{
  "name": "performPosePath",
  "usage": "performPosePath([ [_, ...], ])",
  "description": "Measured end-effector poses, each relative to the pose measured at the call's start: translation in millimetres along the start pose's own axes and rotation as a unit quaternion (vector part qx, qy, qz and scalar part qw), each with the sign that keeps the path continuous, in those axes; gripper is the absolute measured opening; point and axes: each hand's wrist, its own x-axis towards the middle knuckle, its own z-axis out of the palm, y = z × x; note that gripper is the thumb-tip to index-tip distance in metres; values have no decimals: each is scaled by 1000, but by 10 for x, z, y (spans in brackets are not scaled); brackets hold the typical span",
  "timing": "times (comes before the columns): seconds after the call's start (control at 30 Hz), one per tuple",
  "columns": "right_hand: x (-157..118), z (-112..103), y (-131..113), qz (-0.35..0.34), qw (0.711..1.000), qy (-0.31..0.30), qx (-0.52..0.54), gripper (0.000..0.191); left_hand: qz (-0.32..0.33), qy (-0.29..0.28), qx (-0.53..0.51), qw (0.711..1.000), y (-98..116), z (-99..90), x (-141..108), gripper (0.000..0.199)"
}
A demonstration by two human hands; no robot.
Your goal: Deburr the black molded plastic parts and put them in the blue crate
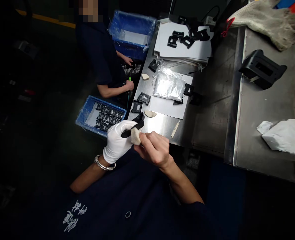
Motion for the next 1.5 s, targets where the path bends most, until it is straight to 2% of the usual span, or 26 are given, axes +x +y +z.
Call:
performPosePath([
  [0.07,35,-3,50,13,999,-9,-31,23,-3,-5,-8,1000,-12,14,-10,8],
  [0.17,105,-16,214,103,992,19,-65,8,-40,-7,-25,999,-17,19,-18,4],
  [0.3,63,-1,453,212,976,40,-34,24,-38,-15,-24,999,-34,-17,-14,5],
  [0.5,-145,50,551,264,965,5,-15,25,11,-3,2,1000,-65,-48,-8,14],
  [0.6,-296,120,671,294,955,-13,-22,25,31,8,10,999,-64,-46,-7,25],
  [0.7,-591,263,915,366,928,-64,-36,26,36,13,23,999,-55,-52,0,32],
  [0.77,-860,387,1100,434,892,-121,-43,27,34,15,33,999,-47,-60,7,30],
  [0.83,-1143,518,1253,471,866,-163,-40,29,30,19,43,998,-38,-66,13,26],
  [0.97,-1580,766,1394,505,830,-236,-17,31,19,15,54,998,-34,-75,10,22],
  [1.07,-1721,913,1407,503,812,-296,6,31,-8,5,36,999,-54,-85,-10,16],
  [1.2,-1666,998,1481,475,805,-354,-13,25,-68,-3,14,998,-80,-122,-75,8],
  [1.27,-1525,1016,1603,465,805,-365,-43,31,-95,-3,14,995,-83,-152,-135,11],
  [1.4,-1028,1144,2074,458,806,-363,-98,38,-145,41,38,988,-107,-243,-301,16],
  [1.5,-591,1288,2492,466,804,-341,-144,37,-224,89,67,968,-152,-350,-408,29],
])
